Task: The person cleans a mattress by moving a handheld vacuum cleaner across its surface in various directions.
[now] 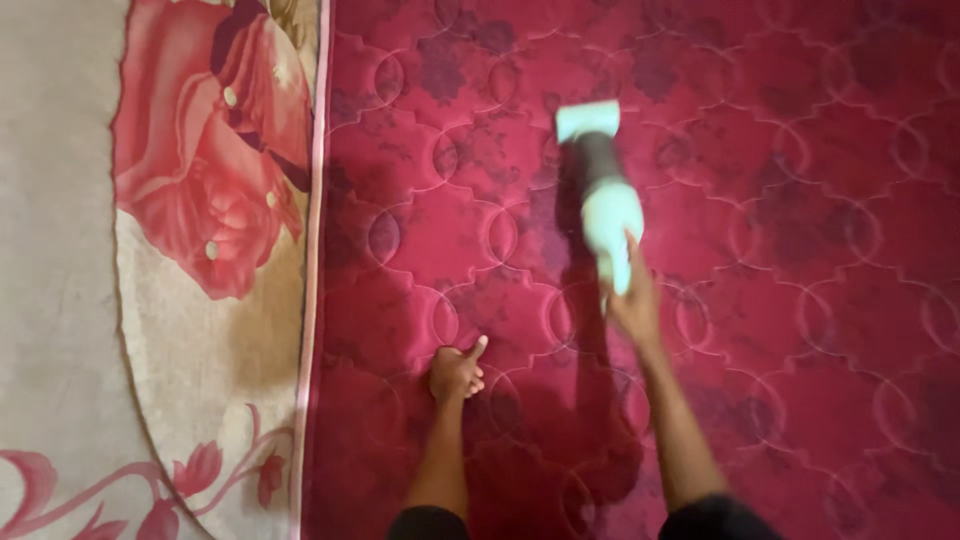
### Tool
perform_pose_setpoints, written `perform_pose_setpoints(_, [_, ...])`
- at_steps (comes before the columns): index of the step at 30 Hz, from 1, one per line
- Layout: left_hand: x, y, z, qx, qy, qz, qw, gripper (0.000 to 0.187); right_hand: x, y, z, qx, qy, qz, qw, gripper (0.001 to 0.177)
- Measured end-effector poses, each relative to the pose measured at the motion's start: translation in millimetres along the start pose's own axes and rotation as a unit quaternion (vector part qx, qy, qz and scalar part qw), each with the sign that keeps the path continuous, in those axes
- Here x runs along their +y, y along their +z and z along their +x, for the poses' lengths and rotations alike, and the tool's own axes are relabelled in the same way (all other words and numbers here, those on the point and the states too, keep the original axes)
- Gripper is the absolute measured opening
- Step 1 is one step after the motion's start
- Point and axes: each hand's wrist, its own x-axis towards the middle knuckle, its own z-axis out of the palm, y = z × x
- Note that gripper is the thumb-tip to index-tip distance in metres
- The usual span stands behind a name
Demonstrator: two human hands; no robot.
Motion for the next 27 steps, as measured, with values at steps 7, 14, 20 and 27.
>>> perform_pose_setpoints(7, [-1.6,-2.8,8.2,-0.014,0.002,0.046,0.999,0.074,-46.5,-37.2,-162.5,-0.027,0.081,-0.012,0.996,0.083])
perform_pose_setpoints(14, [-39.8,9.9,0.6,0.064,0.166,0.176,0.968,0.067,-34.0,-45.8,-186.5,-0.032,0.169,0.037,0.984,0.086])
perform_pose_setpoints(20, [-57.1,19.5,-76.7,0.103,0.407,0.257,0.870,0.024,-4.0,-18.0,-102.0,-0.020,0.037,0.085,0.995,0.078])
perform_pose_setpoints(27, [-79.5,22.8,-149.2,0.065,0.473,0.209,0.853,0.033,-21.3,-17.0,-85.1,-0.083,0.067,0.176,0.979,0.101])
